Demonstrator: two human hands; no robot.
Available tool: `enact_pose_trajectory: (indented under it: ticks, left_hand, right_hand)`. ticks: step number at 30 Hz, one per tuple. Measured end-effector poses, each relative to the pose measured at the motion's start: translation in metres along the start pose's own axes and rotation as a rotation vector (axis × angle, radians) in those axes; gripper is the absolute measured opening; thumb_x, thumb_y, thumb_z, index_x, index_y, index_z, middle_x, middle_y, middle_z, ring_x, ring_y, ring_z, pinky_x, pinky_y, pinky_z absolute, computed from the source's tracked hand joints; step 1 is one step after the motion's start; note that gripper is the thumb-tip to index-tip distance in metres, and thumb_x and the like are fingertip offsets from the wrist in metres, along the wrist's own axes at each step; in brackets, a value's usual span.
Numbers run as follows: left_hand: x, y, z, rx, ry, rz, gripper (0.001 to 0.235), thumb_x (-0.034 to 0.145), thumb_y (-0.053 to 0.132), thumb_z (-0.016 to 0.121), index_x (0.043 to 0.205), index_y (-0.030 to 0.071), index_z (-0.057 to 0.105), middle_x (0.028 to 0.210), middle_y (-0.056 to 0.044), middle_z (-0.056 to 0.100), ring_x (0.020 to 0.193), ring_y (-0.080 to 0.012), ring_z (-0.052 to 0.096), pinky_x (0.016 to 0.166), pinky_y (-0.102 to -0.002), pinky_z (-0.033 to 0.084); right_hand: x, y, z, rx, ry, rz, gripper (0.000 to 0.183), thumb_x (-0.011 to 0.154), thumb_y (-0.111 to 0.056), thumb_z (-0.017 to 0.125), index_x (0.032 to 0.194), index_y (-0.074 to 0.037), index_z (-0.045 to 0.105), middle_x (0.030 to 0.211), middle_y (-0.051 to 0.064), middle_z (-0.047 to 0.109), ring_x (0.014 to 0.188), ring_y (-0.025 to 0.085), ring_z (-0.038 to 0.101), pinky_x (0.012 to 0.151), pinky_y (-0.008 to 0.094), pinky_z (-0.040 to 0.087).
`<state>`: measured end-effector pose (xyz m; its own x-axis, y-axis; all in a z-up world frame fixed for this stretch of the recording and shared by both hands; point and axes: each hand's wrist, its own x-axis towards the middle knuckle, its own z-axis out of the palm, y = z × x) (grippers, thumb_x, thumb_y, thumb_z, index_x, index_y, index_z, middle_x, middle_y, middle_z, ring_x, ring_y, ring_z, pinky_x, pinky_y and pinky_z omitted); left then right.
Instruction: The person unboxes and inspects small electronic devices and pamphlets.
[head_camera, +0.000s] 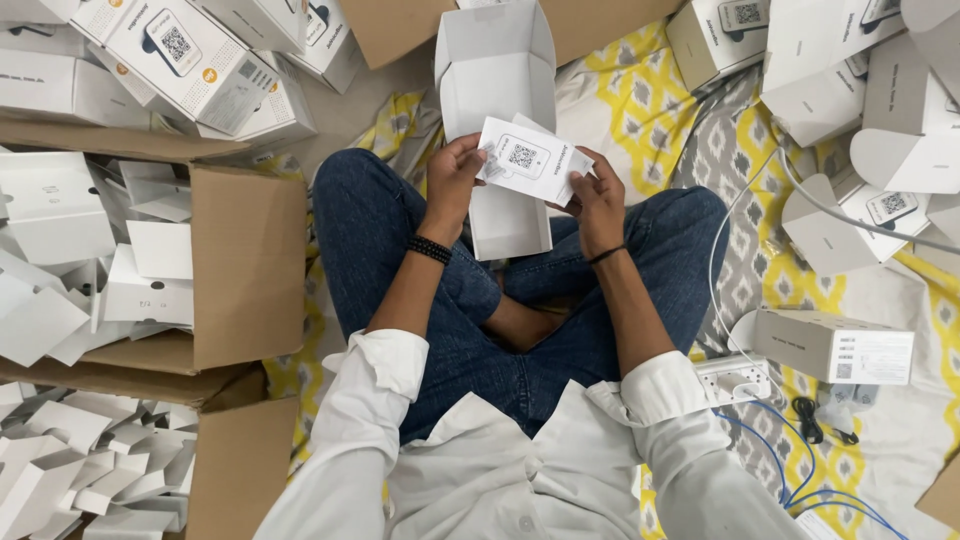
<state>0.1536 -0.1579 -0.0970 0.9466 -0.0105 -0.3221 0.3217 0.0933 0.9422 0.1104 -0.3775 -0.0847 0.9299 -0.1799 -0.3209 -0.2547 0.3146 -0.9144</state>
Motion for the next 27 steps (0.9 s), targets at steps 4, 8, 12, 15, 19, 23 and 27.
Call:
enact_pose_trajectory:
  ticks: [4,8,12,15,19,23,27]
  left_hand:
    - [0.003,-0.014,0.001,0.044,-0.013,0.155,0.031,0.102,0.01,0.058,0.128,-0.003,0.067,0.111,-0.009,0.076,0.093,-0.0134,0.07,0.082,-0.027,0.058]
    - [-0.004,-0.001,0.01,0.299,-0.04,0.222,0.031,0.102,0.01,0.059,0.13,-0.001,0.066,0.11,-0.011,0.077,0.094,-0.0145,0.073,0.084,-0.027,0.058]
    - [-0.009,0.015,0.009,0.351,0.006,0.199,0.027,0.102,0.008,0.055,0.126,0.003,0.069,0.11,-0.01,0.077,0.091,-0.0124,0.073,0.077,-0.027,0.06]
    - [-0.004,0.011,0.0,0.215,0.085,0.121,0.026,0.102,0.005,0.05,0.123,0.005,0.067,0.11,-0.007,0.076,0.089,-0.0107,0.072,0.073,-0.026,0.059]
    - [0.0,0.001,-0.002,0.043,0.173,0.133,0.021,0.103,0.001,0.057,0.119,0.001,0.069,0.104,-0.009,0.076,0.089,-0.0113,0.07,0.08,-0.026,0.056]
    - [-0.004,0.004,0.009,-0.105,0.17,0.145,0.019,0.101,0.0,0.061,0.118,-0.003,0.067,0.104,-0.009,0.074,0.09,-0.0111,0.069,0.08,-0.025,0.056]
    - [-0.013,0.009,0.026,-0.221,0.017,0.092,0.02,0.097,0.002,0.065,0.116,-0.004,0.065,0.098,-0.01,0.072,0.076,-0.0109,0.067,0.066,-0.025,0.057]
  right_hand:
    - [-0.005,-0.006,0.008,-0.087,-0.068,0.062,0.039,0.101,-0.008,0.057,0.14,-0.004,0.056,0.101,0.009,0.075,0.085,0.014,0.075,0.071,0.03,0.063]
    - [0.001,0.013,-0.003,-0.251,-0.073,-0.022,0.038,0.1,-0.006,0.068,0.137,-0.001,0.06,0.102,0.008,0.075,0.083,0.011,0.07,0.066,0.025,0.059]
    - [0.004,0.01,-0.009,-0.227,-0.018,-0.053,0.034,0.1,-0.006,0.068,0.133,-0.001,0.064,0.101,0.006,0.075,0.079,0.008,0.068,0.064,0.024,0.057]
    - [0.004,0.001,-0.008,-0.12,0.031,-0.047,0.033,0.1,-0.006,0.067,0.133,-0.001,0.064,0.102,0.004,0.075,0.08,0.008,0.069,0.066,0.024,0.06]
    - [0.002,0.001,-0.006,-0.075,0.075,-0.049,0.034,0.098,-0.004,0.068,0.132,-0.001,0.064,0.102,0.004,0.075,0.082,0.008,0.07,0.068,0.024,0.062]
    - [0.004,0.016,-0.007,-0.163,0.083,-0.089,0.037,0.097,-0.003,0.07,0.133,-0.001,0.066,0.1,0.006,0.075,0.078,0.008,0.067,0.063,0.023,0.056]
    - [-0.007,0.011,0.01,-0.247,0.045,-0.141,0.037,0.099,-0.004,0.069,0.135,0.0,0.064,0.1,0.005,0.075,0.078,0.006,0.066,0.065,0.021,0.054]
